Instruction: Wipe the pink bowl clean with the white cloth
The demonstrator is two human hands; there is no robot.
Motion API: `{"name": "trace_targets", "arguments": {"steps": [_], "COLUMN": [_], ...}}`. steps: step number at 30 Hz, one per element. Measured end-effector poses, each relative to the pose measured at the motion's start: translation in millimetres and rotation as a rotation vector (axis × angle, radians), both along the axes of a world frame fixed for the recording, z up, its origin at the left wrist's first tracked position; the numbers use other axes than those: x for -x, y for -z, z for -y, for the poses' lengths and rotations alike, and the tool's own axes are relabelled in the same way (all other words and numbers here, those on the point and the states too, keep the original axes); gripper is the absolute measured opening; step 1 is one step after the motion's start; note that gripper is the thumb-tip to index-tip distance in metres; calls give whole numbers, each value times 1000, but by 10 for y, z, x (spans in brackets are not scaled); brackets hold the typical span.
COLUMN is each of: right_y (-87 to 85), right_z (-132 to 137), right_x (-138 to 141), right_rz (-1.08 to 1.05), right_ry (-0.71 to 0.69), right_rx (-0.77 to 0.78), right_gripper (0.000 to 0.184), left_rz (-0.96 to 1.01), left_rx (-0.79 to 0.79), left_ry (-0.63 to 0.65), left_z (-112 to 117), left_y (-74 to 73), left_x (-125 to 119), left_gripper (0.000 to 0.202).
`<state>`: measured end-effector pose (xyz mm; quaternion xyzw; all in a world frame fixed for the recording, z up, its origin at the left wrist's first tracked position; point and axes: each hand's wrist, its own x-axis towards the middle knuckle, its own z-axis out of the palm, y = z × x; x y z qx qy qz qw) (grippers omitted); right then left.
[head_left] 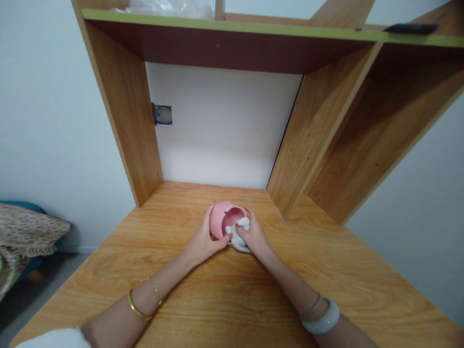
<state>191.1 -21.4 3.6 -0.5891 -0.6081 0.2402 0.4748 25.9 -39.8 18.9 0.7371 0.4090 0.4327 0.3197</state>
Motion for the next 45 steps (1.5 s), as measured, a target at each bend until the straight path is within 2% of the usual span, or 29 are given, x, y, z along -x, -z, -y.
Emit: {"name": "trace_targets", "arguments": {"steps": [4, 8, 12, 14, 17, 21, 25, 27, 30, 34, 38, 42, 45], "right_y": [-197, -359, -389, -364, -291, -142, -11, 13, -25, -169, -307, -389, -369], "right_z": [70, 170, 218, 219, 197, 115, 20, 1, 14, 73, 167, 260, 261], "right_x": [-41, -66, -56, -56, -65, -80, -59, -31, 0, -22, -40, -1, 18], "right_rz": [114, 335, 588, 620, 514, 240, -11, -72, -77, 78, 320, 570, 617], "right_ry": [-1, -14, -96, -159, -166, -46, -9, -39, -69, -7, 50, 35, -14], "right_rx": [3, 31, 28, 26, 38, 28, -42, -33, 19, 70, 74, 70, 73], "right_gripper": [67, 72, 68, 67, 68, 62, 53, 52, 58, 73, 73, 71, 72], "left_rz": [-75, -215, -310, -323, -256, -94, 62, 146, 154, -17, -196, -305, -347], "left_rx": [15, 2, -57, -72, -63, 44, 84, 77, 74, 12, -18, -5, -10], "left_ry": [-65, -32, 55, 76, 26, -68, 54, 99, 59, -25, -77, -78, -88], "left_z": [-27, -24, -11, -10, -24, -39, -6, 14, 24, 19, 27, 21, 4], "left_y": [-50, -92, -141, -150, -125, -47, 27, 44, 26, -60, -145, -197, -199], "left_x": [60, 114, 156, 166, 160, 113, 19, -19, -20, 49, 101, 136, 156], "left_gripper": [77, 67, 66, 65, 62, 70, 88, 87, 80, 73, 70, 68, 66]}}
